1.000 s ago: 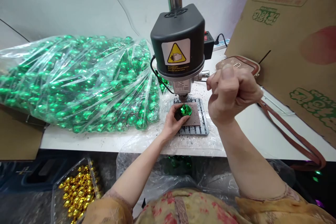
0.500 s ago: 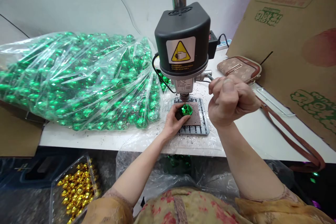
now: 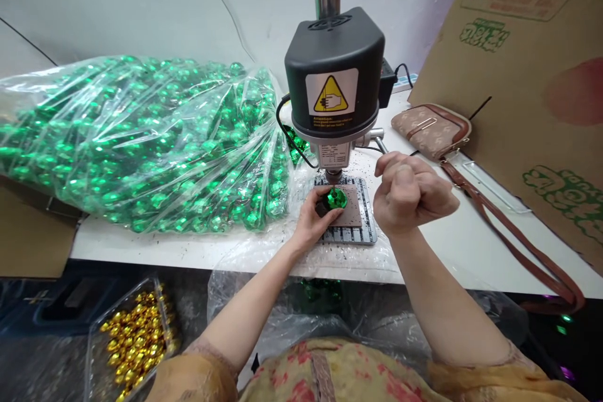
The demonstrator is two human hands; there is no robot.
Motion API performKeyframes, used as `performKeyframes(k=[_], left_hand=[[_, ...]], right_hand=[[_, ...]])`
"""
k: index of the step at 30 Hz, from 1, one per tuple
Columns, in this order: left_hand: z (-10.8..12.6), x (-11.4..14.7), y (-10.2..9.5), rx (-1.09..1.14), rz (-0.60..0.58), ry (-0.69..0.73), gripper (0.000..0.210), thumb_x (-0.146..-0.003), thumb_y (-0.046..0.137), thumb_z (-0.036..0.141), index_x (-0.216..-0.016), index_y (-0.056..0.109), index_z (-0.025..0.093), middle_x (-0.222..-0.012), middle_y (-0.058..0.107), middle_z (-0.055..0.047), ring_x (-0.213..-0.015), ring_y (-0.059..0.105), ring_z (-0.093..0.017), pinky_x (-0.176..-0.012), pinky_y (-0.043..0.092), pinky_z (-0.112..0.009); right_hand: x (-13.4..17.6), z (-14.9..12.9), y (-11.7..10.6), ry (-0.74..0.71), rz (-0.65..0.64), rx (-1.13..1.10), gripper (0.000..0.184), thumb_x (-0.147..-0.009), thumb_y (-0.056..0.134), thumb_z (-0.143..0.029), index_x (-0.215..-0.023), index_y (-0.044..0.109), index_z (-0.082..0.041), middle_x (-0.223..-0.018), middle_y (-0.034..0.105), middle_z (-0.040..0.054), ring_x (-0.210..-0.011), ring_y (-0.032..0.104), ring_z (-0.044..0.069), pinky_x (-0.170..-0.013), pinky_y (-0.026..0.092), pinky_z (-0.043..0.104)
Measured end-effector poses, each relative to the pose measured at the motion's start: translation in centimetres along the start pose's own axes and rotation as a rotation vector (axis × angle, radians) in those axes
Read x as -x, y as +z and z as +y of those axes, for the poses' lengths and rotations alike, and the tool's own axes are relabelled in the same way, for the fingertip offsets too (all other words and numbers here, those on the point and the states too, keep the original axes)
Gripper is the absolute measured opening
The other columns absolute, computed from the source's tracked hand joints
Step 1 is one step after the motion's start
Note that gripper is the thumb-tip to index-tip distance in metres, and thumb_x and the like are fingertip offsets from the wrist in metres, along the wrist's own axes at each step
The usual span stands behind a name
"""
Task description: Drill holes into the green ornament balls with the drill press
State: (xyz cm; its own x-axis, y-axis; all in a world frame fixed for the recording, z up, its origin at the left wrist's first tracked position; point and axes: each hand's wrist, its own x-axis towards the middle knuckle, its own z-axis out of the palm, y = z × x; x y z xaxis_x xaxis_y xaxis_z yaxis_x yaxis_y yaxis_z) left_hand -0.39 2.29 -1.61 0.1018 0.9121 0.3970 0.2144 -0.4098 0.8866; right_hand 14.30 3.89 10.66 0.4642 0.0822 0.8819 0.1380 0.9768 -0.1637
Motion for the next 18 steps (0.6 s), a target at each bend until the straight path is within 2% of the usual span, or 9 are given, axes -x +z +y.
performKeyframes(k=[3, 4, 6, 8, 12, 14, 15, 18], left_hand=[[0.0, 0.0, 0.0, 0.006, -0.003, -0.019, 0.049, -0.083, 0.081, 0.042, -0.122, 0.061, 0.021, -0.122, 0.068, -0.012, -0.116, 0.066, -0.026, -0.103, 0.052, -0.043], [0.0, 0.0, 0.1, 0.011, -0.004, -0.025, 0.049, -0.083, 0.081, 0.042, -0.123, 0.061, 0.021, -0.122, 0.068, -0.012, -0.115, 0.066, -0.026, -0.103, 0.052, -0.043], [0.0, -0.1, 0.1, 0.022, -0.001, -0.032, 0.049, -0.083, 0.08, 0.042, -0.123, 0.06, 0.021, -0.121, 0.068, -0.011, -0.114, 0.066, -0.025, -0.102, 0.052, -0.042], [0.3, 0.0, 0.0, 0.01, 0.016, -0.031, 0.047, -0.083, 0.08, 0.041, -0.122, 0.061, 0.021, -0.12, 0.068, -0.01, -0.113, 0.066, -0.025, -0.101, 0.053, -0.042], [1.9, 2.0, -0.8, -0.114, 0.039, 0.043, 0.036, -0.085, 0.077, 0.038, -0.115, 0.066, 0.022, -0.111, 0.068, -0.009, -0.106, 0.066, -0.024, -0.093, 0.053, -0.04], [3.3, 4.4, -1.6, -0.157, -0.054, 0.106, 0.034, -0.084, 0.078, 0.037, -0.115, 0.07, 0.025, -0.11, 0.068, -0.009, -0.105, 0.067, -0.025, -0.09, 0.054, -0.04], [4.0, 5.9, -2.1, -0.172, -0.143, 0.123, 0.034, -0.083, 0.078, 0.036, -0.115, 0.072, 0.027, -0.111, 0.069, -0.01, -0.105, 0.067, -0.027, -0.089, 0.054, -0.04], [5.9, 10.7, -3.7, -0.241, -0.525, 0.056, 0.038, -0.083, 0.077, 0.035, -0.12, 0.075, 0.037, -0.117, 0.072, -0.012, -0.105, 0.068, -0.031, -0.092, 0.055, -0.047]], right_hand=[[-1.5, -0.5, 1.0, 0.096, 0.074, 0.05, 0.054, -0.091, 0.057, -0.018, -0.058, 0.014, -0.019, -0.05, 0.021, -0.0069, -0.042, 0.024, 0.002, -0.045, 0.032, 0.025], [-2.3, -0.6, 1.4, 0.145, 0.097, 0.095, 0.054, -0.092, 0.058, -0.022, -0.057, 0.018, -0.019, -0.05, 0.021, -0.007, -0.042, 0.025, 0.002, -0.045, 0.031, 0.026], [-4.1, -0.8, 2.3, 0.27, 0.073, 0.137, 0.05, -0.093, 0.059, -0.028, -0.056, 0.027, -0.022, -0.051, 0.024, -0.0072, -0.043, 0.033, 0.004, -0.045, 0.029, 0.027], [-5.6, -0.7, 2.9, 0.366, 0.023, 0.159, 0.046, -0.093, 0.06, -0.028, -0.059, 0.03, -0.024, -0.052, 0.026, -0.0082, -0.043, 0.033, 0.004, -0.045, 0.03, 0.028], [-6.7, -0.4, 3.1, 0.387, 0.0, 0.15, 0.045, -0.094, 0.059, -0.031, -0.061, 0.029, -0.024, -0.053, 0.026, -0.009, -0.043, 0.031, 0.003, -0.046, 0.031, 0.027], [-6.6, -0.4, 3.1, 0.386, -0.003, 0.157, 0.046, -0.094, 0.06, -0.034, -0.062, 0.029, -0.024, -0.053, 0.027, -0.0092, -0.043, 0.031, 0.003, -0.045, 0.03, 0.027], [-6.5, -0.4, 3.1, 0.388, -0.004, 0.157, 0.046, -0.094, 0.06, -0.034, -0.062, 0.029, -0.024, -0.053, 0.027, -0.0093, -0.043, 0.031, 0.003, -0.045, 0.03, 0.027], [-6.4, -0.5, 3.1, 0.377, 0.015, 0.123, 0.043, -0.093, 0.06, -0.031, -0.062, 0.032, -0.023, -0.052, 0.027, -0.0094, -0.043, 0.033, 0.003, -0.047, 0.03, 0.026]])
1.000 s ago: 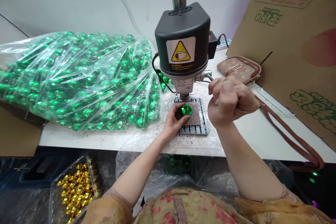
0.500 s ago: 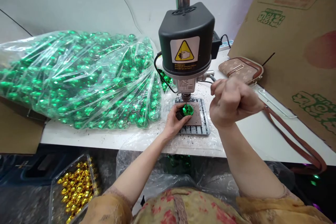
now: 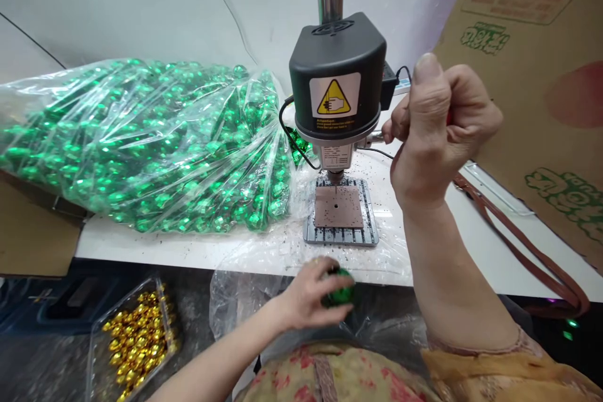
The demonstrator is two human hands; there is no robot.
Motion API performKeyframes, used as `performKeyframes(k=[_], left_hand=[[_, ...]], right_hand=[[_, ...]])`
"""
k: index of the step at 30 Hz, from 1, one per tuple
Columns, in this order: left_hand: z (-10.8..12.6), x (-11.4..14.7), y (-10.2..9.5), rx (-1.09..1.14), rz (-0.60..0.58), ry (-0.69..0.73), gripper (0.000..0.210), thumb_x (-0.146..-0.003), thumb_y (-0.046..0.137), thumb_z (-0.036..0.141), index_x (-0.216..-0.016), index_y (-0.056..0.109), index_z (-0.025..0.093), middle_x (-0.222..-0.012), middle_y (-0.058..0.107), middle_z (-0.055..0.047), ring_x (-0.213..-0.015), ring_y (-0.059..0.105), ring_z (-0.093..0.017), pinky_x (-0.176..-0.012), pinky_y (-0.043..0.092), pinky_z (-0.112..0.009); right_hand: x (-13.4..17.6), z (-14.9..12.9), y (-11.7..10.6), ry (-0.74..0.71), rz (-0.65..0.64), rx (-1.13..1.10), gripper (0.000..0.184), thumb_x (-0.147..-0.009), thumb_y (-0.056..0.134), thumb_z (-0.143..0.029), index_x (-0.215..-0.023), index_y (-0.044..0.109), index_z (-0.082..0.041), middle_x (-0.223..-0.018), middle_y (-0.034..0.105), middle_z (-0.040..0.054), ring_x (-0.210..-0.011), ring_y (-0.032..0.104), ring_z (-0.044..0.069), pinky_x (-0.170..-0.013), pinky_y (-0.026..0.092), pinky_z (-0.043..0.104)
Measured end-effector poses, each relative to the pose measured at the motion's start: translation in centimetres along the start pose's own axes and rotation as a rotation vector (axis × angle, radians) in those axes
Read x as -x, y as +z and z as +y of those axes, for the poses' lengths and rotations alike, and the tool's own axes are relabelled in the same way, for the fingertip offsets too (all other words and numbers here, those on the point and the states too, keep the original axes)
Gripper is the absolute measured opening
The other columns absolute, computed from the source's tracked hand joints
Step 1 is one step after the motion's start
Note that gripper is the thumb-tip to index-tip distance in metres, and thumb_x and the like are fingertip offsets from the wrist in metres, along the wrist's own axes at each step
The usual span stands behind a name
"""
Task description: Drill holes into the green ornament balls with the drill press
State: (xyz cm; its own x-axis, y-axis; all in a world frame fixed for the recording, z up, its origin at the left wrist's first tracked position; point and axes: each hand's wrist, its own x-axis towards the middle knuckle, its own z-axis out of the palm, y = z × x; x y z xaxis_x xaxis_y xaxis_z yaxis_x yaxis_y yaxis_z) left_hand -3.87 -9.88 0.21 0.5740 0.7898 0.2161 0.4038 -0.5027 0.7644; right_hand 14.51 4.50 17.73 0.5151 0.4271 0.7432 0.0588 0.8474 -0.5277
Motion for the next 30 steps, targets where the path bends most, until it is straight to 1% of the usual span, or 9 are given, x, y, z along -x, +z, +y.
performKeyframes(k=[3, 4, 6, 9, 11, 15, 19, 25, 30], left_hand=[[0.6, 3.5, -0.1, 0.039, -0.208, -0.086, 0.046, -0.081, 0.078, 0.033, -0.124, 0.071, 0.048, -0.126, 0.073, -0.006, -0.117, 0.067, -0.033, -0.108, 0.05, -0.056], [0.4, 3.9, -0.5, 0.051, -0.185, -0.089, 0.046, -0.081, 0.078, 0.032, -0.123, 0.07, 0.05, -0.127, 0.073, -0.004, -0.12, 0.066, -0.033, -0.111, 0.049, -0.058], [-0.7, 3.1, -2.0, 0.005, -0.008, -0.048, 0.038, -0.082, 0.075, 0.028, -0.117, 0.073, 0.045, -0.125, 0.074, -0.003, -0.121, 0.066, -0.034, -0.11, 0.05, -0.06], [-3.6, -1.8, -6.0, -0.177, 0.406, 0.028, 0.019, -0.087, 0.065, 0.022, -0.101, 0.076, 0.029, -0.109, 0.077, -0.009, -0.11, 0.069, -0.033, -0.1, 0.053, -0.055], [-5.9, -6.7, -9.3, -0.251, 0.574, -0.035, 0.016, -0.09, 0.06, 0.023, -0.099, 0.073, 0.023, -0.102, 0.075, -0.01, -0.104, 0.069, -0.03, -0.098, 0.053, -0.049], [-10.3, -16.3, -13.5, -0.216, 0.611, -0.25, 0.016, -0.086, 0.06, 0.017, -0.099, 0.07, 0.018, -0.104, 0.072, -0.013, -0.1, 0.067, -0.029, -0.102, 0.05, -0.046], [-13.3, -21.6, -13.3, -0.144, 0.6, -0.349, 0.012, -0.075, 0.073, 0.011, -0.081, 0.067, 0.019, -0.095, 0.07, -0.01, -0.109, 0.065, -0.032, -0.103, 0.048, -0.045], [-14.2, -21.6, -12.8, -0.084, 0.643, -0.393, 0.013, -0.075, 0.077, 0.014, -0.08, 0.067, 0.02, -0.078, 0.065, -0.005, -0.093, 0.067, -0.029, -0.087, 0.053, -0.041], [-11.4, -17.3, -13.9, 0.494, 0.678, -0.334, 0.028, -0.091, 0.066, 0.041, -0.112, 0.064, 0.023, -0.088, 0.067, -0.002, -0.066, 0.063, -0.014, -0.067, 0.055, -0.029]], right_hand=[[0.0, 0.0, 0.0, -0.022, 0.002, -0.018, 0.042, -0.094, 0.06, -0.03, -0.062, 0.033, -0.022, -0.052, 0.028, -0.0094, -0.044, 0.034, 0.002, -0.049, 0.029, 0.025], [0.1, 0.1, 0.0, -0.029, 0.002, -0.023, 0.042, -0.093, 0.06, -0.031, -0.062, 0.033, -0.022, -0.052, 0.028, -0.0094, -0.045, 0.034, 0.002, -0.049, 0.028, 0.025], [0.1, 0.1, 0.0, -0.035, 0.007, -0.038, 0.042, -0.093, 0.061, -0.032, -0.062, 0.034, -0.022, -0.051, 0.029, -0.0092, -0.046, 0.034, 0.002, -0.049, 0.027, 0.025], [0.3, 0.0, 0.0, -0.036, 0.028, -0.032, 0.041, -0.092, 0.062, -0.031, -0.061, 0.037, -0.023, -0.05, 0.034, -0.0083, -0.045, 0.034, 0.004, -0.048, 0.028, 0.027], [0.3, -0.1, 0.0, -0.022, 0.045, -0.013, 0.04, -0.092, 0.062, -0.031, -0.06, 0.039, -0.023, -0.049, 0.038, -0.0078, -0.044, 0.033, 0.005, -0.047, 0.029, 0.028], [0.3, 0.1, 0.1, -0.047, 0.059, -0.057, 0.039, -0.091, 0.063, -0.027, -0.059, 0.041, -0.024, -0.046, 0.037, -0.008, -0.04, 0.033, 0.006, -0.044, 0.028, 0.031], [0.2, 0.5, -0.1, -0.1, 0.029, -0.096, 0.039, -0.091, 0.063, -0.026, -0.059, 0.041, -0.022, -0.046, 0.036, -0.0092, -0.039, 0.032, 0.004, -0.044, 0.027, 0.029], [0.5, 0.1, -0.3, -0.055, 0.027, -0.017, 0.042, -0.093, 0.061, -0.032, -0.061, 0.036, -0.02, -0.05, 0.035, -0.0087, -0.045, 0.038, 0.002, -0.048, 0.027, 0.028], [0.7, 0.3, -0.5, -0.057, 0.014, -0.024, 0.046, -0.093, 0.061, -0.034, -0.059, 0.033, -0.02, -0.052, 0.031, -0.0077, -0.046, 0.039, 0.002, -0.048, 0.027, 0.028]])
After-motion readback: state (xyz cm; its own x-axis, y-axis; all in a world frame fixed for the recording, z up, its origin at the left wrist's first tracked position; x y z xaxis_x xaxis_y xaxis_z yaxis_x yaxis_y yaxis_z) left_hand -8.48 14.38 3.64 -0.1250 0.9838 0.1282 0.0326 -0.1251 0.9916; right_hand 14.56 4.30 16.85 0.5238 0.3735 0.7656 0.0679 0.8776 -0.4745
